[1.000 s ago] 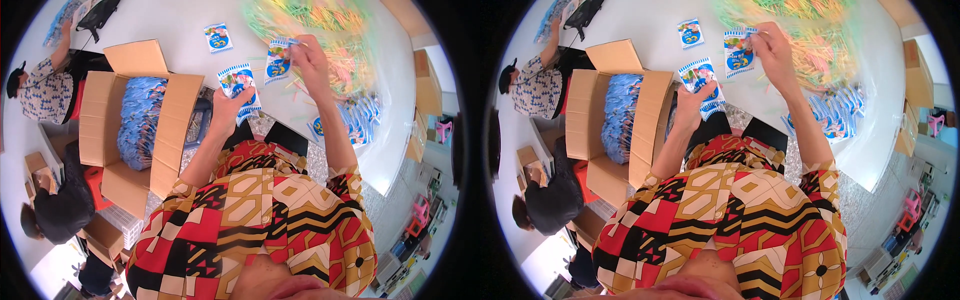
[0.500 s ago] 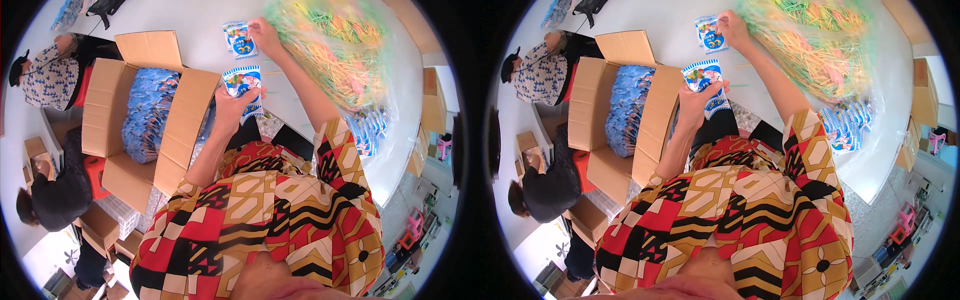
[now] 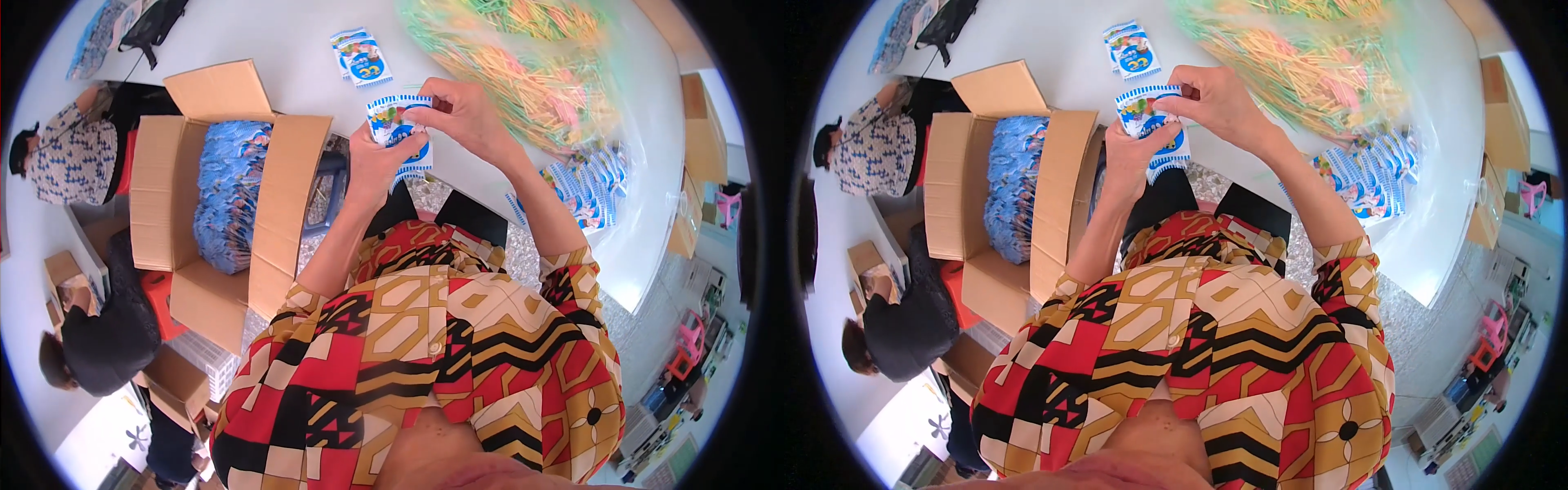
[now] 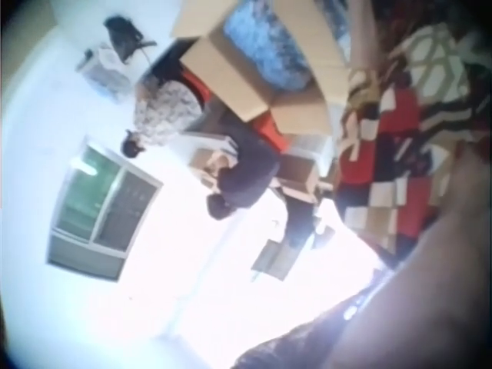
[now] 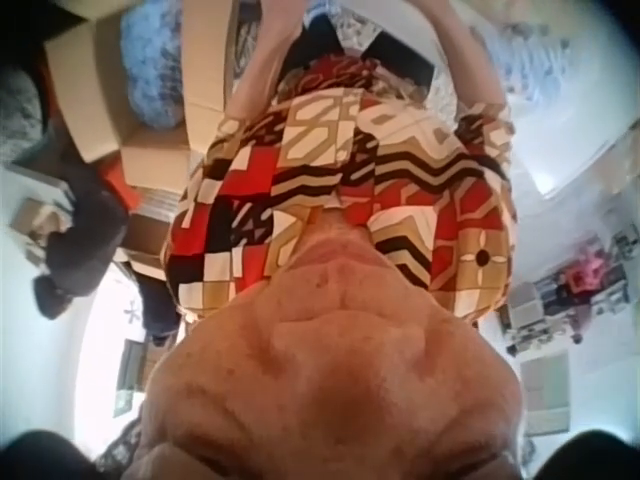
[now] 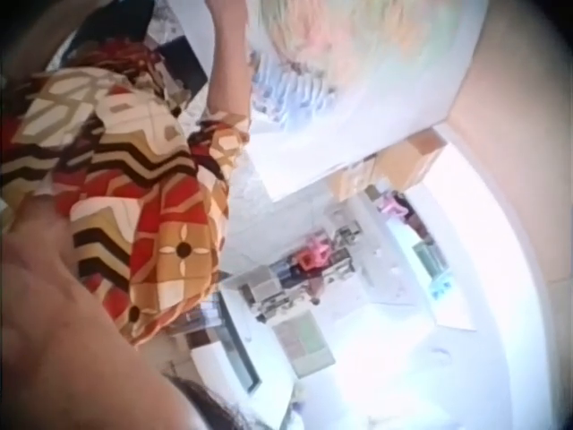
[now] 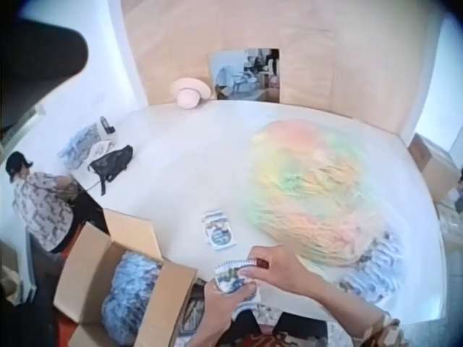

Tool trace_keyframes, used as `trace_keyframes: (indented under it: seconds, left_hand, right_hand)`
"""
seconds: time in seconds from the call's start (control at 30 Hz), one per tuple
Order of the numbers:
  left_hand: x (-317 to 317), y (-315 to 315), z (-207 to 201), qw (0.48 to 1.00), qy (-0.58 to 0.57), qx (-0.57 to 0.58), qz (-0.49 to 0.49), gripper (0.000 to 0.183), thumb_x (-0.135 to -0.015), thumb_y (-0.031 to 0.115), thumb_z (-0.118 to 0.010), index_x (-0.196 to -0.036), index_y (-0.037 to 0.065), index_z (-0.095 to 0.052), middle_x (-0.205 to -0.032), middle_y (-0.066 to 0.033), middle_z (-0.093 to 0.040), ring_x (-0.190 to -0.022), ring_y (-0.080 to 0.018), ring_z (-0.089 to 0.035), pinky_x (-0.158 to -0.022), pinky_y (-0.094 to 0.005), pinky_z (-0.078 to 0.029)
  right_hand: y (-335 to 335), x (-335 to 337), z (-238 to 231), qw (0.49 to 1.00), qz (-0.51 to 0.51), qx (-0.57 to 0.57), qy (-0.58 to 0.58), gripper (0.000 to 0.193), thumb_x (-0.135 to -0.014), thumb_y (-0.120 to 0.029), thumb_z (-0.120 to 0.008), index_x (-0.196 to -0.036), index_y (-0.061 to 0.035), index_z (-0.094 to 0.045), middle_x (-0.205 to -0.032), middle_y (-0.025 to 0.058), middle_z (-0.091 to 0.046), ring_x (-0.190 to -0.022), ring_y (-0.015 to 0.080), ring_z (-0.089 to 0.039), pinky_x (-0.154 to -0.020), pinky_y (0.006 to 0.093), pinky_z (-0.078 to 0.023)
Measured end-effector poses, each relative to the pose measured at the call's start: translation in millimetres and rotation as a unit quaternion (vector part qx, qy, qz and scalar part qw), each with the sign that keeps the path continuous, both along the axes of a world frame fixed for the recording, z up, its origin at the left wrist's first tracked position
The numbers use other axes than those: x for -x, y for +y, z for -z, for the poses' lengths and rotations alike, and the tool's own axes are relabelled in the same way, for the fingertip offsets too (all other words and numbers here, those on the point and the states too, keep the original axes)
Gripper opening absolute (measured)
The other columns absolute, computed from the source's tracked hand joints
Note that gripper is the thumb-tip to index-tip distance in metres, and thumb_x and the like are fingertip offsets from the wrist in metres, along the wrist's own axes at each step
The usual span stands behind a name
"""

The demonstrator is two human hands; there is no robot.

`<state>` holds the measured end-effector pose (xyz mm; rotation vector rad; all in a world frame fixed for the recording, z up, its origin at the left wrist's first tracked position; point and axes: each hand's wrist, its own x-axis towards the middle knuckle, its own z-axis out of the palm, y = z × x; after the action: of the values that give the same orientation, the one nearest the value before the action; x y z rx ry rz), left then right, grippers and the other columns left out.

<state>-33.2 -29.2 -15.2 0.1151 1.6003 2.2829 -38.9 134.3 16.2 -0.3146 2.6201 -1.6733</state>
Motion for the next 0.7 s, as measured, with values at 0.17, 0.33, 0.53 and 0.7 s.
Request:
trace_keyframes:
  seconds: [0.17,0.33,0.53,0.7]
  left_hand:
    - [-4,3,-15,0.992,-0.090,-0.076,0.033,0.032,-0.076,-0.001,-0.067,-0.106,0.000,-0.057,-0.093,-0.0076,-0.065,-0.079,-0.0127,-0.063,-0.070,-0.0263,-0.053]
    - [-5,3,-12,0.996,-0.053,-0.051,0.041,0.034,-0.075,-0.003,-0.067,-0.107,0.000,-0.056,-0.096,-0.0079,-0.064,-0.081,-0.0131,-0.063,-0.072,-0.0272,-0.053]
    - [-2,5,-11,0.999,0.006,-0.025,0.024,0.037,-0.073,-0.005,-0.069,-0.107,-0.001,-0.055,-0.096,-0.0080,-0.064,-0.082,-0.0127,-0.063,-0.073,-0.0273,-0.053]
    - [-3,5,-9,0.999,0.018,-0.035,0.024,0.038,-0.071,-0.004,-0.070,-0.106,-0.002,-0.055,-0.096,-0.0080,-0.064,-0.084,-0.0126,-0.063,-0.074,-0.0273,-0.053]
  right_hand:
    - [17,-7,-6,0.998,0.011,0.066,-0.012,0.011,-0.081,-0.013,-0.065,-0.082,-0.0029,-0.061,-0.065,-0.0036,-0.055,-0.059,0.0011,-0.047,-0.052,0.0186,-0.037]
    - [26,-11,-10,0.991,0.005,0.128,-0.032,0.010,-0.082,-0.012,-0.064,-0.087,-0.0032,-0.062,-0.072,-0.0021,-0.058,-0.066,0.0016,-0.050,-0.057,0.0183,-0.040]
    - [28,-18,-22,0.996,0.017,0.085,0.008,0.013,-0.083,-0.016,-0.063,-0.088,-0.0039,-0.062,-0.077,-0.0012,-0.059,-0.067,0.0043,-0.053,-0.058,0.0202,-0.041]
    - [33,-17,-25,0.998,0.007,-0.040,-0.048,0.013,-0.083,-0.017,-0.063,-0.087,-0.0046,-0.062,-0.071,0.0013,-0.059,-0.064,0.0051,-0.054,-0.055,0.0219,-0.042]
